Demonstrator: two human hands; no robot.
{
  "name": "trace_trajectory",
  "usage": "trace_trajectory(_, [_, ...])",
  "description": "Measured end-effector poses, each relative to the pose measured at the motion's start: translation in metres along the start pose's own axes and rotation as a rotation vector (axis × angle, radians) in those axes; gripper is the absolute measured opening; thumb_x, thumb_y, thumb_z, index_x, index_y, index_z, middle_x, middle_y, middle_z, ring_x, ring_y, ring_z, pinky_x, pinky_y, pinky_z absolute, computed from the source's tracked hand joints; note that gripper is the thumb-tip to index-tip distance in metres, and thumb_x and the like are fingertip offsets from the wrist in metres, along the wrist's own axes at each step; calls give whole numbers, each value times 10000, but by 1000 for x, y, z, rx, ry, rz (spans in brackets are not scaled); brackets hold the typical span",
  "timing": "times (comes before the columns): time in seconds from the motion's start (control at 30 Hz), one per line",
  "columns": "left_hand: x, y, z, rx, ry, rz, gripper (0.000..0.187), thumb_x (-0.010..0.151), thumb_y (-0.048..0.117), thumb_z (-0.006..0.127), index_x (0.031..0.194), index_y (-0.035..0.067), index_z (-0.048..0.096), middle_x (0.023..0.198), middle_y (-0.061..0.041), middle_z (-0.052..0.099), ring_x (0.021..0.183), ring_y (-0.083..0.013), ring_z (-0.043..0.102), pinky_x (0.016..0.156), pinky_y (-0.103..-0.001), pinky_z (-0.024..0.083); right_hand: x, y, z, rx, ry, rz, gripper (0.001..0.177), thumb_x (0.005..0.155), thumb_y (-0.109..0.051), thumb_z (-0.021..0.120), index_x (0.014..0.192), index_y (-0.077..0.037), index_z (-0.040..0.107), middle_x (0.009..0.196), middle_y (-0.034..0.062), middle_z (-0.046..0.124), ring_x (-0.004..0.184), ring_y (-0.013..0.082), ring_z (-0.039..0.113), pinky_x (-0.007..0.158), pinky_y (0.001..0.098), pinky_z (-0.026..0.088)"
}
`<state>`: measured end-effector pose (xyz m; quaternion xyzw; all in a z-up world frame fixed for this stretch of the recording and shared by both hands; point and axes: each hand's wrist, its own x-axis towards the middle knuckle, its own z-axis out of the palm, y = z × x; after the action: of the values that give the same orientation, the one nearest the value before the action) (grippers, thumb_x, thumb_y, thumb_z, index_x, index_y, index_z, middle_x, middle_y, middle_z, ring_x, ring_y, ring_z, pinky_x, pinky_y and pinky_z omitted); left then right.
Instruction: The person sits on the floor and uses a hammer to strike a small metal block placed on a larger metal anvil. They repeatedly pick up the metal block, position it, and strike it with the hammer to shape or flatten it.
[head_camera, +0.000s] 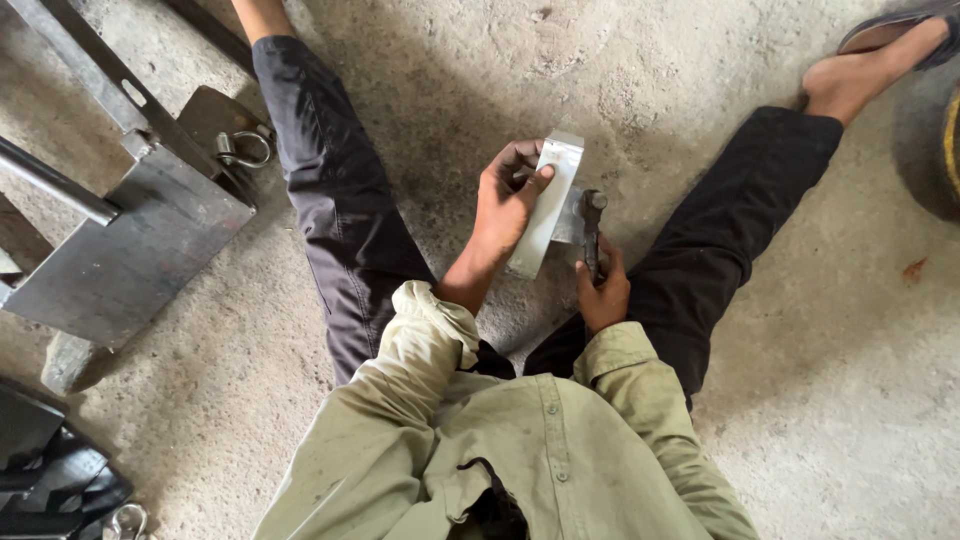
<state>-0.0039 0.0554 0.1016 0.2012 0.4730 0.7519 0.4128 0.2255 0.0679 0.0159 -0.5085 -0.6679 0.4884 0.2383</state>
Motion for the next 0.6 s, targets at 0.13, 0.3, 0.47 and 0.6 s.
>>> trace_trajectory(0.13, [7, 14, -26, 272, -83, -116, 242, 960, 44, 687, 1196, -8, 692, 1024, -96, 753, 817, -165, 696, 718, -328, 600, -2, -2, -1, -1, -12, -8, 532, 970, -73, 686, 1473, -80, 513, 815, 51, 666, 648, 87, 574, 586, 276, 473])
trace_trajectory(0.3, [19, 17, -66, 1096, -745, -283, 307, 950, 89, 623, 1217, 111, 773, 1046, -92, 756, 788, -258, 690, 672, -403, 549, -1, -9, -4, 47, -51, 47, 521, 994, -95, 681, 1486, -90, 509, 746, 58, 593, 586, 111, 517, 516, 315, 421])
trace_trajectory(0.47, [28, -44, -58, 1704, -1102, -268, 204, 923, 158, 663, 1098, 122, 763, 1056, -123, 736, 961, -300, 704, 821, -448, 546, -1, -17, -2, 127, -55, 50, 502, 999, -113, 680, 1472, -119, 514, 772, 21, 608, 542, 89, 523, 434, 311, 405])
trace_trajectory(0.6, [49, -73, -87, 1593, -882, 72, 182, 866, 115, 665, 1040, 86, 708, 1036, -153, 725, 967, -353, 705, 823, -467, 545, -3, -17, -2, 156, -39, 17, 497, 1001, -99, 687, 1470, -130, 525, 756, 23, 586, 527, 83, 510, 434, 290, 409])
